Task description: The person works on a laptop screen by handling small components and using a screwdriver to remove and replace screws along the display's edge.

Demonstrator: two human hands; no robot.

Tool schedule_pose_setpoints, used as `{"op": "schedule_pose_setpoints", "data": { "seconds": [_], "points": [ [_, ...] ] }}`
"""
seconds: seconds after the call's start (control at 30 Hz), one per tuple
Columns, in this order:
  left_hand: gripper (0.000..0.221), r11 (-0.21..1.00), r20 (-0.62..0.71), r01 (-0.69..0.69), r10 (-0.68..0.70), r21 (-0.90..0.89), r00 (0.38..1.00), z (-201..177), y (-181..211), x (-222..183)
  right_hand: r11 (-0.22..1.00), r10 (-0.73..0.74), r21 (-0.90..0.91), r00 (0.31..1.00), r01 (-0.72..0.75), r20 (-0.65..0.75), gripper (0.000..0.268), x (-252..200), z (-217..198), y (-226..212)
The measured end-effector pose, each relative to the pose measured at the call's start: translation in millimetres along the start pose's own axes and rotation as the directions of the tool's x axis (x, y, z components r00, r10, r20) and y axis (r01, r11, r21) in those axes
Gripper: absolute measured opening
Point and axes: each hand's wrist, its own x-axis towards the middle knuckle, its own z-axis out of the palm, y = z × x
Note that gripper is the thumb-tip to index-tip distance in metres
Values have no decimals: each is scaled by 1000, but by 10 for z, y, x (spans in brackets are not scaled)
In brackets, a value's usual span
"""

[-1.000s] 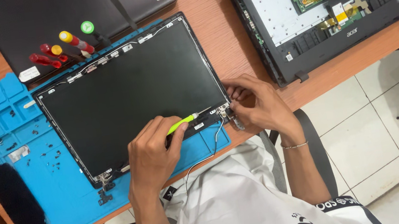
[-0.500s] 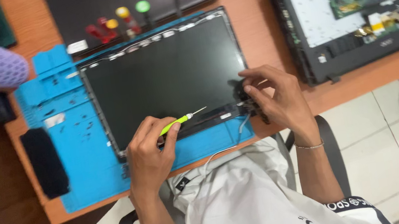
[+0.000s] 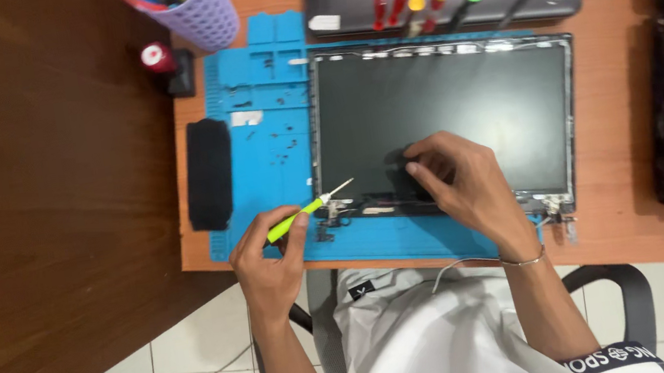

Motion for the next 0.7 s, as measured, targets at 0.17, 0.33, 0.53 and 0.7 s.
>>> {"op": "schedule_pose_setpoints", "data": {
  "seconds": [0.17,0.33,0.53,0.7],
  "points": [
    [16,990,-119,92,-105,-110,987,-112,-277,-39,978,-210,2,977,210,30,14,133,241,-133],
    [18,979,-237,69,-114,-192,965,-164,-518,-89,968,-244,-46,967,248,76,16,216,404,-236],
    [19,908,-225,193,-290,-371,930,-217,-635,-52,970,-221,-84,971,229,90,14,344,526,-343],
    [22,906,-233,113,-223,-408,947,-191,-683,64,929,-331,-141,938,343,100,17,476,628,-387]
  ]
}}
